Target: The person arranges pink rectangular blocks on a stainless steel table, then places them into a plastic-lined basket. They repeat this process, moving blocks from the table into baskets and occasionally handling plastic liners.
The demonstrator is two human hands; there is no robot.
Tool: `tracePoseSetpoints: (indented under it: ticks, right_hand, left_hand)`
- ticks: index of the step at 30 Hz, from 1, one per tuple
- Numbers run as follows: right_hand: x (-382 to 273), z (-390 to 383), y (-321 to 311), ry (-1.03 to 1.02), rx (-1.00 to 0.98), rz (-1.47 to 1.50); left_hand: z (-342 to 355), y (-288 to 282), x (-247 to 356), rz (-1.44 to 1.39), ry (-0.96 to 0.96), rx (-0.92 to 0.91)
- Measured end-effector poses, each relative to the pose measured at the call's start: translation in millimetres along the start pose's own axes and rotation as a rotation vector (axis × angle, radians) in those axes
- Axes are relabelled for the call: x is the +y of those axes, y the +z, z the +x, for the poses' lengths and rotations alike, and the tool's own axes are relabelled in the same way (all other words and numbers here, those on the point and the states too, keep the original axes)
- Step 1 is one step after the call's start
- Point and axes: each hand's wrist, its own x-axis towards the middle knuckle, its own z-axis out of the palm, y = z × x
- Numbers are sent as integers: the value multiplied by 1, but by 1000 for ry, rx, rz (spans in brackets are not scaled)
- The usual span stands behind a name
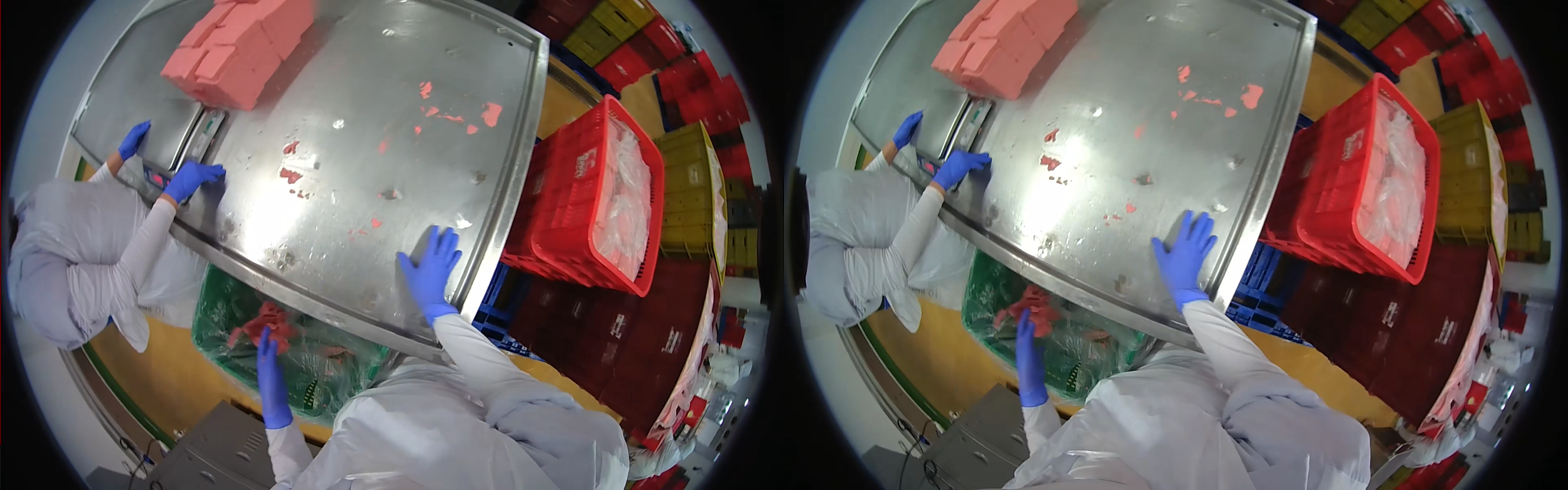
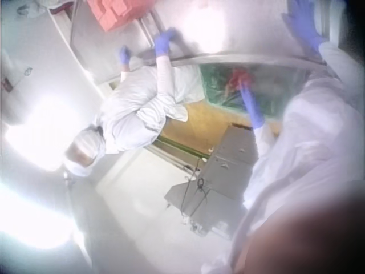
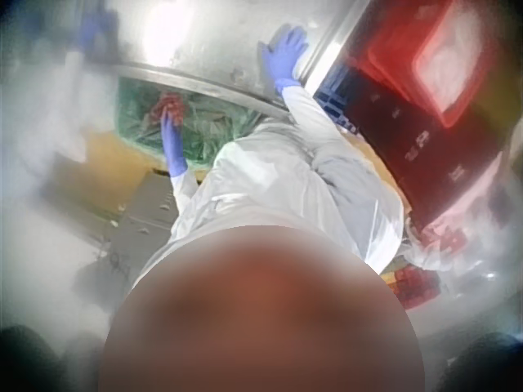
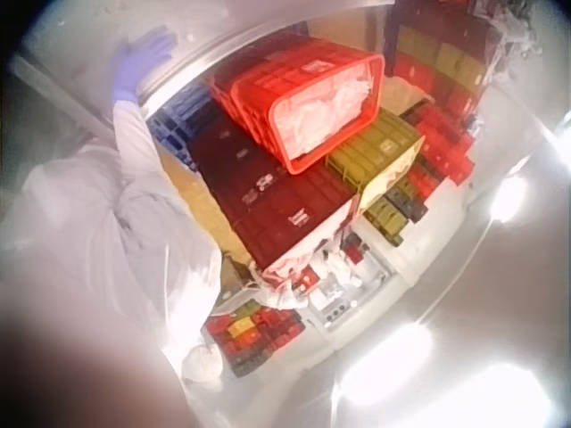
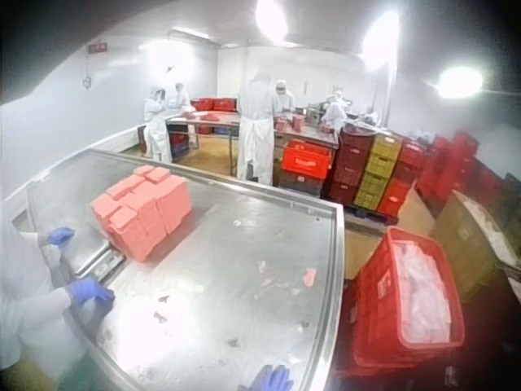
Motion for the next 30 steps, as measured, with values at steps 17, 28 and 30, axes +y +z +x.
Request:
tracePoseSetpoints:
  ticks: [17,28,30]
  right_hand:
    - [-66,364,76,-581,322,118]
    - [-178,81,112,-1133,-302,478]
    - [-130,86,60,-841,-139,542]
  left_hand:
    - [-63,-6,-67,581,-149,-2]
    - [-43,-41,-29,788,308,49]
    - [-60,-47,-50,697,341,75]
